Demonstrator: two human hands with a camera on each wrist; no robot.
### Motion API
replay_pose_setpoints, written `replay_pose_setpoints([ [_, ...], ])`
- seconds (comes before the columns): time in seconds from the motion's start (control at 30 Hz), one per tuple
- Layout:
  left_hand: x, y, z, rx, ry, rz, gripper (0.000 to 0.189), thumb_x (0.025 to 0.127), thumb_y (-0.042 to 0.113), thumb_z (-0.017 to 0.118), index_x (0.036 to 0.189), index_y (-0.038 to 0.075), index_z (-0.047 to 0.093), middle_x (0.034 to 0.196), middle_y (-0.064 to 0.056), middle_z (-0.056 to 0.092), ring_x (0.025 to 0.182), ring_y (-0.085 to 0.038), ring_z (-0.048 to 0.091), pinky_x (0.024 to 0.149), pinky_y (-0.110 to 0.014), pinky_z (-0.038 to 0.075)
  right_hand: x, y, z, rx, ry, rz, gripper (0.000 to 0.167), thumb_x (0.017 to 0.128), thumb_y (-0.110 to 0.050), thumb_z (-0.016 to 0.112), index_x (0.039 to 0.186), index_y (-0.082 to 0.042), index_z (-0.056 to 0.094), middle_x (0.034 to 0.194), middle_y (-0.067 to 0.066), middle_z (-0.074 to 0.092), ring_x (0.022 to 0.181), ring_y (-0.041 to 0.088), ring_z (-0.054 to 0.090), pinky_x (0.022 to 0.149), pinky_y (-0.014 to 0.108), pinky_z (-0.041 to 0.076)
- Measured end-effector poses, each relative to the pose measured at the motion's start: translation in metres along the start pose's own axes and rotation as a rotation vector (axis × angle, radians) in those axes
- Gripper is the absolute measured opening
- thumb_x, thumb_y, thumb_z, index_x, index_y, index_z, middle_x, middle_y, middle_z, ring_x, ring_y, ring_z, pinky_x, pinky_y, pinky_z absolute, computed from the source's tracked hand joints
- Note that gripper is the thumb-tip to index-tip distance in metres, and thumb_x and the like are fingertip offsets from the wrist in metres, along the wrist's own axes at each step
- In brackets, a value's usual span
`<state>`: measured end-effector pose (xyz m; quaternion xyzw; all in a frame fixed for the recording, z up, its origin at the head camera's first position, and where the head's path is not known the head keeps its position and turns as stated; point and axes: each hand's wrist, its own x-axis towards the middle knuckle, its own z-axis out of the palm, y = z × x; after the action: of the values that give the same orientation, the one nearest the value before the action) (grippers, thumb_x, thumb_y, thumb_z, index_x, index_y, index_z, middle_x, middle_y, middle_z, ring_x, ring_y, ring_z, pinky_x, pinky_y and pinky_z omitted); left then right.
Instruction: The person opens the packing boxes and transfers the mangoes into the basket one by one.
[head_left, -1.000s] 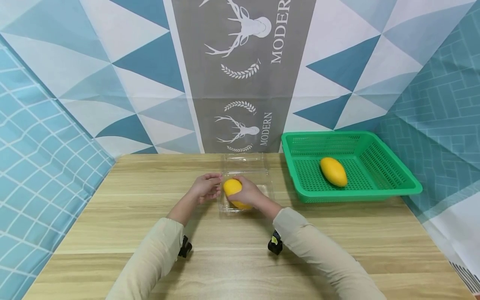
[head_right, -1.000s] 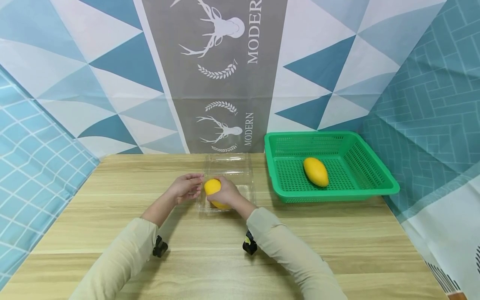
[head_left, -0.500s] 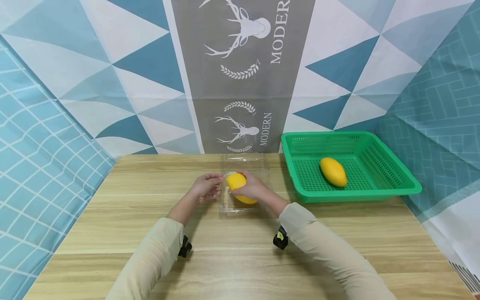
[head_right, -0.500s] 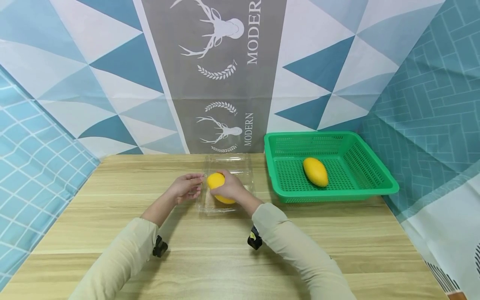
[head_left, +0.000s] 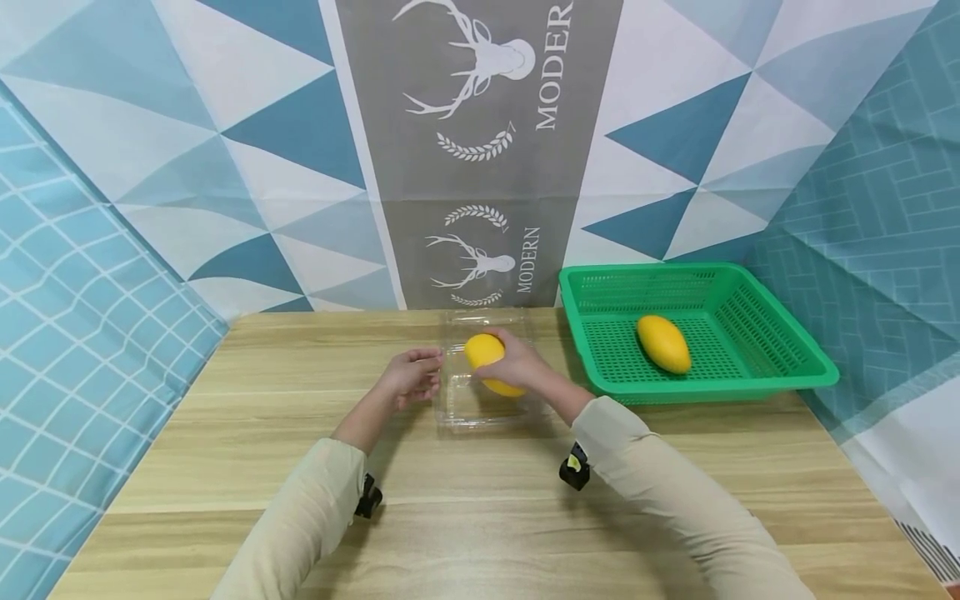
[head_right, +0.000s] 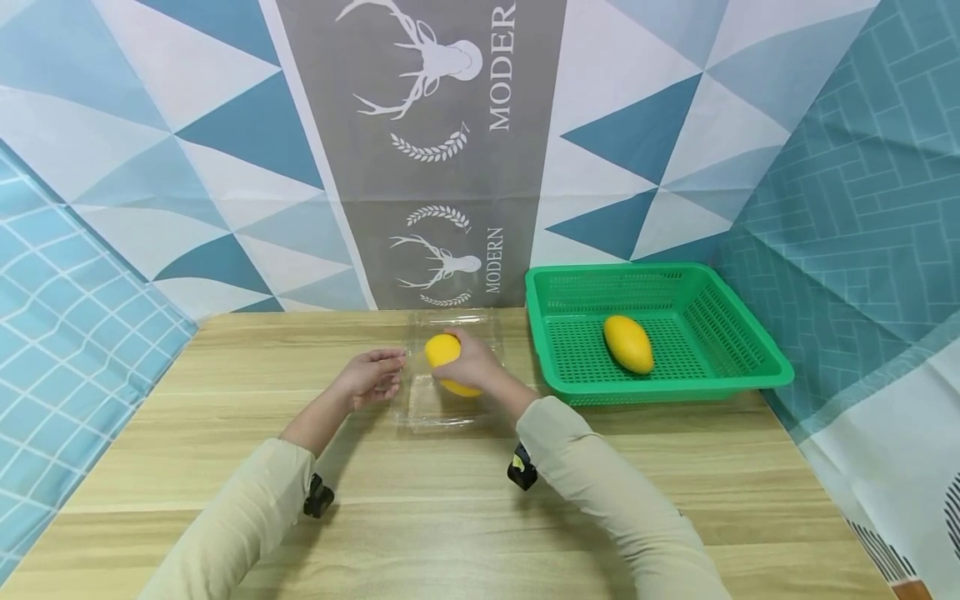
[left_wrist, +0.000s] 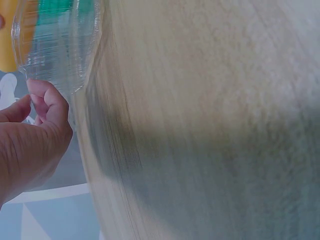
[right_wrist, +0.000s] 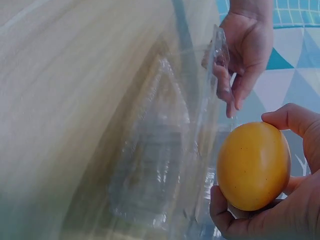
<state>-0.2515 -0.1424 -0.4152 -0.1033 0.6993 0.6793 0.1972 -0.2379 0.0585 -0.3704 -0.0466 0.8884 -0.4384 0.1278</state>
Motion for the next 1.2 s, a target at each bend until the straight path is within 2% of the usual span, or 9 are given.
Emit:
replay_pose_setpoints([
  [0.2, 0.001, -0.001, 0.000, -0.006, -0.008, 0.004, 0.042, 0.096, 0.018, 0.053, 0.134, 0.004, 0.043, 0.091, -0.003, 0.052, 0.062, -0.007, 0.054, 0.054, -0.016, 0.048, -0.002, -0.003, -0.012, -0.046, 0.006, -0.017, 0.076, 0.075, -0.019, 0.074, 0.142, -0.016, 0.037, 0.129, 0.013, 0.051, 0.108, 0.029, 0.053, 0.090, 0.044, 0.048],
  [0.4, 0.001, -0.002, -0.002, 0.001, -0.010, 0.013, 0.042, 0.096, 0.019, 0.053, 0.134, 0.003, 0.043, 0.089, -0.003, 0.053, 0.064, -0.007, 0.055, 0.055, -0.016, 0.048, -0.005, -0.004, -0.021, -0.032, 0.008, -0.038, 0.076, 0.076, -0.017, 0.073, 0.142, -0.012, 0.036, 0.130, 0.013, 0.050, 0.108, 0.029, 0.052, 0.091, 0.043, 0.047],
  [0.67, 0.000, -0.002, -0.003, 0.009, -0.018, 0.018, 0.045, 0.096, 0.021, 0.053, 0.135, 0.004, 0.042, 0.102, -0.006, 0.052, 0.068, -0.008, 0.055, 0.057, -0.016, 0.048, -0.006, -0.005, -0.036, -0.055, 0.023, -0.022, 0.076, 0.076, -0.019, 0.072, 0.142, -0.016, 0.034, 0.131, 0.012, 0.048, 0.109, 0.029, 0.051, 0.091, 0.044, 0.048],
  [0.97, 0.000, -0.002, -0.002, 0.007, -0.020, 0.018, 0.045, 0.096, 0.020, 0.054, 0.135, 0.003, 0.042, 0.098, -0.005, 0.051, 0.066, -0.008, 0.054, 0.055, -0.016, 0.048, -0.010, -0.004, -0.052, -0.080, 0.041, -0.020, 0.075, 0.079, -0.023, 0.071, 0.143, -0.019, 0.033, 0.130, 0.012, 0.049, 0.107, 0.029, 0.052, 0.086, 0.042, 0.049],
  [1.2, 0.002, -0.003, -0.002, 0.011, -0.009, 0.013, 0.044, 0.096, 0.020, 0.053, 0.135, 0.004, 0.042, 0.101, -0.006, 0.051, 0.065, -0.007, 0.055, 0.055, -0.016, 0.048, -0.010, -0.005, -0.063, -0.064, 0.053, -0.036, 0.074, 0.080, -0.022, 0.070, 0.144, -0.016, 0.032, 0.134, 0.013, 0.045, 0.111, 0.031, 0.050, 0.090, 0.045, 0.048],
])
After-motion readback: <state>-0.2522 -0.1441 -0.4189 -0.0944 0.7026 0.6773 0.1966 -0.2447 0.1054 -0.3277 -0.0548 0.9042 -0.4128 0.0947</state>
